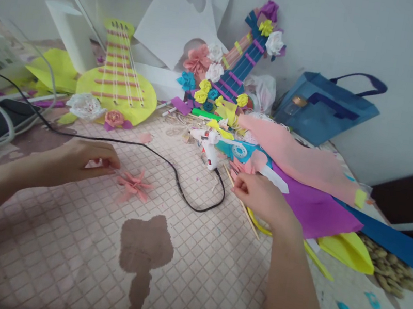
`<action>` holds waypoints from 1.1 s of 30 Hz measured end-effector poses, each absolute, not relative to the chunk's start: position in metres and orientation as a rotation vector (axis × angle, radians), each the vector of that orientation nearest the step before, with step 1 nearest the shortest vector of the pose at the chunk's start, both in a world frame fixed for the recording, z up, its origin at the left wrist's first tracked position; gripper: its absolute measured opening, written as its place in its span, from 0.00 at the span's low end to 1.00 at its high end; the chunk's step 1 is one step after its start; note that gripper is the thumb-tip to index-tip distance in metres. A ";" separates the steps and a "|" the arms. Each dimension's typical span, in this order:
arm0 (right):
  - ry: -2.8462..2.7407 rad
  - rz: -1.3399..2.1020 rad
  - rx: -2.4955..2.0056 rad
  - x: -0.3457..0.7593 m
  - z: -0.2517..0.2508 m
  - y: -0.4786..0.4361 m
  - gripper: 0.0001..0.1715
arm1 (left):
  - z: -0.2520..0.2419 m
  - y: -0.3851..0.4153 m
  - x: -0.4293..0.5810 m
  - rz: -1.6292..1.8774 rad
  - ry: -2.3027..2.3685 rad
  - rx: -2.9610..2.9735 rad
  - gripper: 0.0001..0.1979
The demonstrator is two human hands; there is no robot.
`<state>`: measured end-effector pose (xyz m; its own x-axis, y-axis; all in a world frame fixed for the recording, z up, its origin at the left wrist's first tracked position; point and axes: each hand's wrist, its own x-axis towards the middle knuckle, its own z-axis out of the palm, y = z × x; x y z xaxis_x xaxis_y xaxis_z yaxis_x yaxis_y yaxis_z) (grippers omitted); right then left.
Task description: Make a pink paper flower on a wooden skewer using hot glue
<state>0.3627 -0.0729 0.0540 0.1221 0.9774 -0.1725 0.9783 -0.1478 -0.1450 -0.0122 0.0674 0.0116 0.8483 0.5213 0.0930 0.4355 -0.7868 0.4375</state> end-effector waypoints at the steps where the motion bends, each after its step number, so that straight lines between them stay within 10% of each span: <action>1: 1.997 -0.324 2.374 0.363 0.051 -0.072 0.07 | 0.012 0.067 -0.012 0.295 0.712 2.614 0.08; 25: 1.858 0.025 2.511 0.366 0.048 -0.072 0.13 | 0.019 0.053 -0.002 0.383 0.738 2.551 0.05; 33: 2.641 -0.554 2.041 0.303 0.048 -0.078 0.04 | 0.020 0.053 0.000 0.321 0.538 2.541 0.06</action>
